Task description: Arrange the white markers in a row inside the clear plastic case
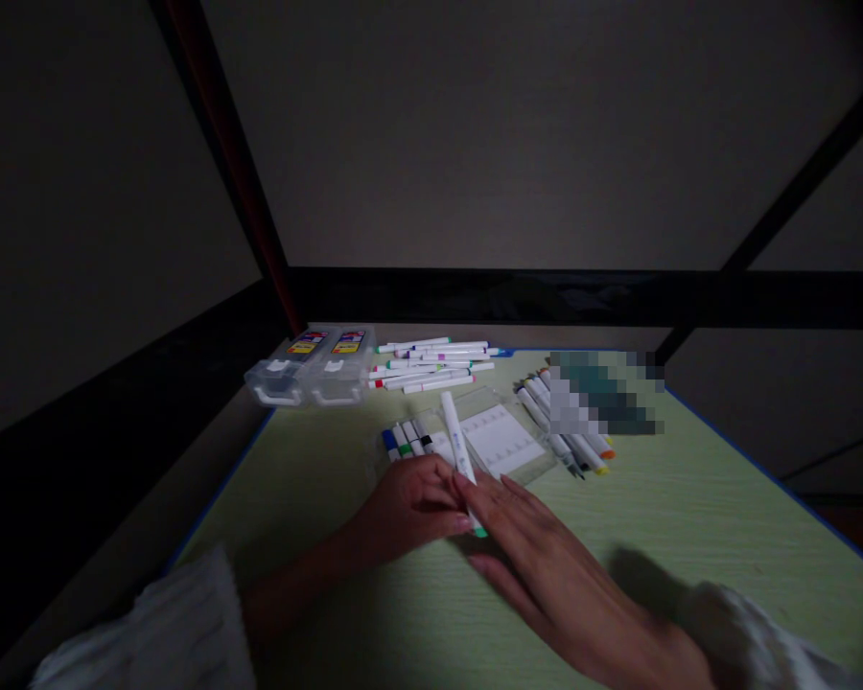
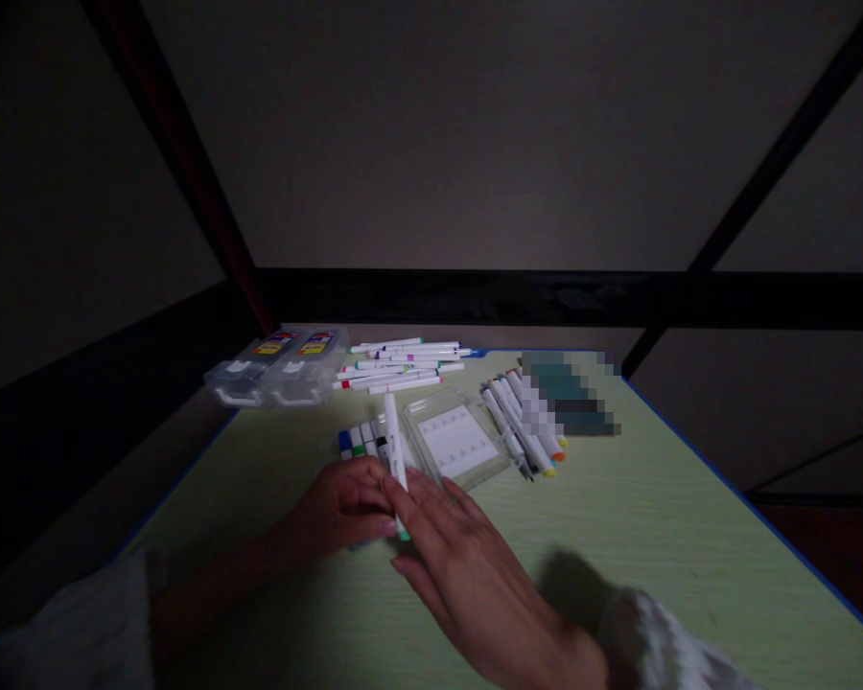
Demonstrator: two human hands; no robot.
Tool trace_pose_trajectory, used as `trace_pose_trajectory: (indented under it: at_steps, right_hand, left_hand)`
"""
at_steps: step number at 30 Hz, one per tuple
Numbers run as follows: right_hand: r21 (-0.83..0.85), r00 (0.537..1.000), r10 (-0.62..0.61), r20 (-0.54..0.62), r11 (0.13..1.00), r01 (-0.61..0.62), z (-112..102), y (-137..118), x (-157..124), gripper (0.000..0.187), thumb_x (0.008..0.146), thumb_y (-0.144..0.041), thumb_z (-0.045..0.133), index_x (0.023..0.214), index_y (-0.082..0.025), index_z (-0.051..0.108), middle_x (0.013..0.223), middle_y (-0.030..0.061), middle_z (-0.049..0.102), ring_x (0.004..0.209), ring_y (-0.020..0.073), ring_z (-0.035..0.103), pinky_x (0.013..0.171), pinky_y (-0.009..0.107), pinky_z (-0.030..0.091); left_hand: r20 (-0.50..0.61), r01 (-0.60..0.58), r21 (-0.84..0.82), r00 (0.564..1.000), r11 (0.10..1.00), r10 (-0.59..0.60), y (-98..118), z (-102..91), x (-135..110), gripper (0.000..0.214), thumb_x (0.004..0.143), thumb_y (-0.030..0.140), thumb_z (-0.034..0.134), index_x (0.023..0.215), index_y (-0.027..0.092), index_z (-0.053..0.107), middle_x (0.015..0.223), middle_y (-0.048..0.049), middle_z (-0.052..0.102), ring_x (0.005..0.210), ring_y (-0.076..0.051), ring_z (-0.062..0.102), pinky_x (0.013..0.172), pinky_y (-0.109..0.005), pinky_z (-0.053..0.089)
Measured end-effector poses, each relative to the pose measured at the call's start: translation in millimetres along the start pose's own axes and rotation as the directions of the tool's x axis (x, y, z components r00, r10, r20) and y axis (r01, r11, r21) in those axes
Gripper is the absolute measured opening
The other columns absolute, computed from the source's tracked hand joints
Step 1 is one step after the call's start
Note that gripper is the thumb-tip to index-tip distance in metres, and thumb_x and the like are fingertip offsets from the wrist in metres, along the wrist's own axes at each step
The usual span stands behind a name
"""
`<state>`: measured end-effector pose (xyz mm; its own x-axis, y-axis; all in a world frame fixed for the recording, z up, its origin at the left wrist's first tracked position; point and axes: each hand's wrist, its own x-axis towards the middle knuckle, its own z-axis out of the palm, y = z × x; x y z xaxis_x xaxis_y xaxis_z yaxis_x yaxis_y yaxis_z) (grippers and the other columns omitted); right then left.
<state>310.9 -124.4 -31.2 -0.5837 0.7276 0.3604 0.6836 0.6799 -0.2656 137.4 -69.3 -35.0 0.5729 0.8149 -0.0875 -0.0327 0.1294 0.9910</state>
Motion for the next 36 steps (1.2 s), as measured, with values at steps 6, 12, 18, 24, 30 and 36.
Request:
trace_pose_trajectory:
  at_steps: [6, 12, 18, 24, 30, 36]
  right_hand:
    - [0.025, 1.0, 0.007, 0.003, 1.0, -0.007, -3.9, 0.0, 2.4, 0.054, 0.087, -0.017, 0.037, 0.138, -0.018, 0.018, 0.127, 0.0093, 0.048, 0.114, 0.02, 0.046, 0.093, 0.039, 0.041]
    - [-0.001, 1.0, -0.004, -0.009, 1.0, 0.004, -2.0, 0.7, 2.0, 0.054, 0.088, -0.017, 0.036, 0.138, -0.018, 0.016, 0.123, 0.0113, 0.051, 0.109, 0.0208, 0.051, 0.089, 0.039, 0.045]
    - [-0.014, 1.0, -0.007, 0.012, 1.0, 0.007, -1.5, 2.0, 1.5, 0.051, 0.088, -0.016, 0.035, 0.137, -0.017, 0.02, 0.121, 0.0122, 0.052, 0.107, 0.0213, 0.052, 0.088, 0.04, 0.045]
    - [-0.041, 1.0, -0.01, 0.003, 0.999, 0.01, -1.6, 3.7, 0.3, 0.044, 0.089, -0.016, 0.033, 0.133, -0.016, 0.03, 0.123, 0.0124, 0.051, 0.11, 0.0211, 0.05, 0.088, 0.04, 0.045]
    - [-0.076, 1.0, -0.028, -0.012, 0.997, 0.027, -3.2, 2.2, 0.0, 0.042, 0.088, -0.015, 0.035, 0.13, -0.014, 0.037, 0.12, 0.0123, 0.053, 0.107, 0.021, 0.052, 0.086, 0.037, 0.047]
    - [-0.087, 0.997, -0.067, -0.029, 0.994, 0.064, -5.1, -0.6, 1.3, 0.041, 0.087, -0.014, 0.036, 0.127, -0.011, 0.041, 0.119, 0.0131, 0.054, 0.106, 0.0212, 0.053, 0.084, 0.036, 0.049]
  left_hand:
    - [0.001, -0.015, -0.074, 1.0, 0.997, 0.015, 3.5, 0.7, 1.2, 0.025, 0.056, 0.026, 0.072, 0.066, 0.014, 0.052, 0.062, -0.0012, 0.063, 0.06, -0.013, 0.061, 0.058, -0.022, 0.046]
    - [0.002, -0.043, -0.098, 0.999, 0.994, 0.044, 7.1, 1.9, 1.5, 0.023, 0.058, 0.025, 0.071, 0.066, 0.014, 0.052, 0.06, 0.001, 0.061, 0.057, -0.01, 0.059, 0.058, -0.021, 0.045]
    - [-0.017, -0.077, -0.123, 0.997, 0.989, 0.076, 2.3, 0.4, 1.5, 0.022, 0.061, 0.021, 0.069, 0.069, 0.014, 0.05, 0.066, 0.0006, 0.061, 0.06, -0.009, 0.059, 0.06, -0.021, 0.046]
    - [-0.079, -0.102, -0.145, 0.993, 0.984, 0.091, 0.7, -0.8, 3.7, 0.024, 0.062, 0.018, 0.068, 0.076, 0.015, 0.049, 0.071, 0.0014, 0.059, 0.065, -0.01, 0.06, 0.062, -0.022, 0.048]
    - [-0.146, -0.172, -0.147, 0.978, 0.974, 0.15, 2.8, -4.8, 6.4, 0.029, 0.062, 0.019, 0.067, 0.084, 0.017, 0.047, 0.075, 0.0019, 0.058, 0.063, -0.01, 0.06, 0.061, -0.023, 0.049]
    - [-0.18, -0.203, -0.204, 0.969, 0.958, 0.167, -0.4, -7.4, 8.3, 0.044, 0.063, 0.02, 0.066, 0.098, 0.019, 0.04, 0.079, 0.0006, 0.059, 0.063, -0.012, 0.061, 0.061, -0.026, 0.048]
